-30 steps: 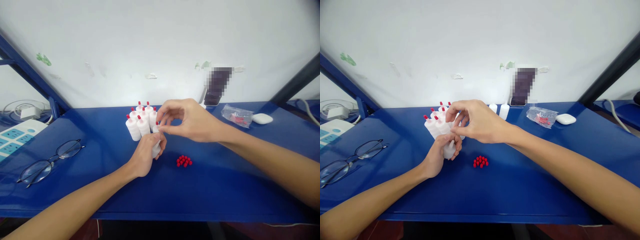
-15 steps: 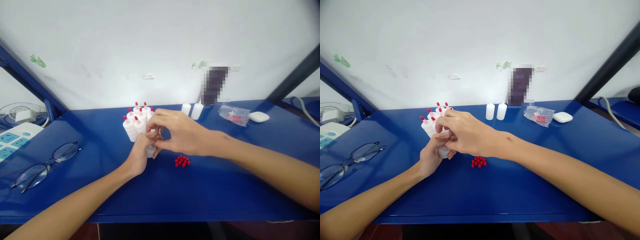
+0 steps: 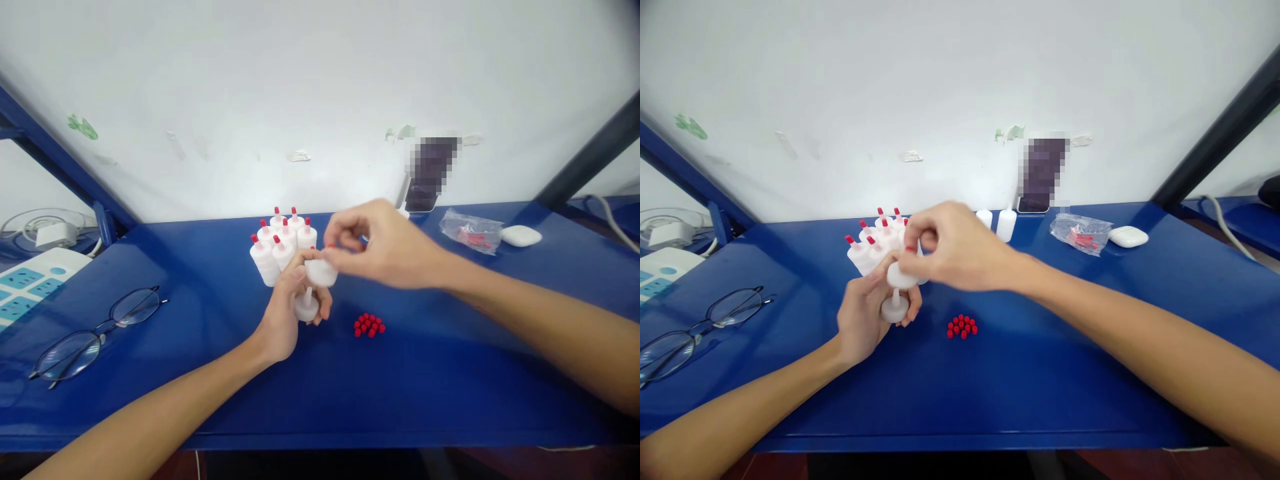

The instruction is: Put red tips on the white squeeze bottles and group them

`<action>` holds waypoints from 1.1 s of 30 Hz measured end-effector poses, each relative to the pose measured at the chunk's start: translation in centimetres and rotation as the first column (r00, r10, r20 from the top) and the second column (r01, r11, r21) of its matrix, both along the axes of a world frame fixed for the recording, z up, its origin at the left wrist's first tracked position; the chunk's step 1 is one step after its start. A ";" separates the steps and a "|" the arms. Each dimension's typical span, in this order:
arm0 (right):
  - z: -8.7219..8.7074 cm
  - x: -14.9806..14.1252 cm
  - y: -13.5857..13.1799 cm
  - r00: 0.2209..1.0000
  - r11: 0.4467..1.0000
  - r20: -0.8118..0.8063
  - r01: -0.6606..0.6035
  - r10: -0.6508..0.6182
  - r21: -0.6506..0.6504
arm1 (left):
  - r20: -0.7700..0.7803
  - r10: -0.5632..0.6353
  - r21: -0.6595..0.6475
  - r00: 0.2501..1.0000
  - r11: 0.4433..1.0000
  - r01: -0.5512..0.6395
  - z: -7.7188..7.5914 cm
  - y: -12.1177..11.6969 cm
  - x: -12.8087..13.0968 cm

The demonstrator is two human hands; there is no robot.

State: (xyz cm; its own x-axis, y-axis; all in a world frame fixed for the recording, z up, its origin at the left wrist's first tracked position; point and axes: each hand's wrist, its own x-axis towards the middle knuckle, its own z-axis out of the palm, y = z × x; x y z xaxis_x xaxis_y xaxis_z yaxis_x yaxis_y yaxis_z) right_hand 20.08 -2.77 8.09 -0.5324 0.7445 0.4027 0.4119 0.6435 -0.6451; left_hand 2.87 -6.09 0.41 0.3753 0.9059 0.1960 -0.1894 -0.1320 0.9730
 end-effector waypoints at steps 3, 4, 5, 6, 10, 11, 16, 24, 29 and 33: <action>0.5 0.6 1.2 0.985 0.986 -0.056 0.164 -0.164 -0.003 | -0.247 -0.039 0.054 0.968 0.997 0.054 -0.2 0.0 -0.1; 0.3 0.6 1.6 0.981 0.982 -0.055 0.189 -0.188 0.016 | -0.327 -0.051 0.096 0.944 0.992 0.087 -0.3 0.0 -0.2; 0.0 0.5 1.8 0.980 0.980 -0.043 0.196 -0.195 0.040 | -0.394 -0.059 0.143 0.917 0.982 0.124 -0.3 -0.1 -0.3; -0.3 0.3 2.1 0.982 0.980 -0.025 0.189 -0.187 0.064 | -0.445 -0.060 0.188 0.893 0.969 0.158 -0.3 -0.1 -0.3; -2.1 -0.7 2.4 0.987 0.985 0.085 0.127 -0.137 0.115 | -0.540 -0.045 0.295 0.840 0.925 0.239 -0.1 -0.3 -0.4; -2.4 -0.8 2.4 0.985 0.985 0.107 0.123 -0.136 0.120 | -0.554 -0.038 0.307 0.831 0.919 0.246 0.0 -0.3 -0.4; -2.3 -0.4 2.5 0.978 0.986 0.156 0.117 -0.136 0.122 | -0.610 -0.014 0.314 0.792 0.914 0.257 0.2 -0.2 -0.3; 1.0 2.9 2.7 0.740 0.953 0.604 -0.188 0.297 -0.238 | -0.615 0.111 0.456 0.781 0.858 0.237 -0.2 0.0 -0.7; 0.5 2.8 1.9 0.597 0.877 0.661 -0.166 0.454 -0.451 | -0.584 0.181 0.497 0.792 0.850 0.173 -0.5 0.1 -0.5; 0.2 2.4 1.7 0.578 0.852 0.648 -0.175 0.495 -0.494 | -0.473 0.209 0.495 0.856 0.867 0.062 -0.9 0.3 -0.2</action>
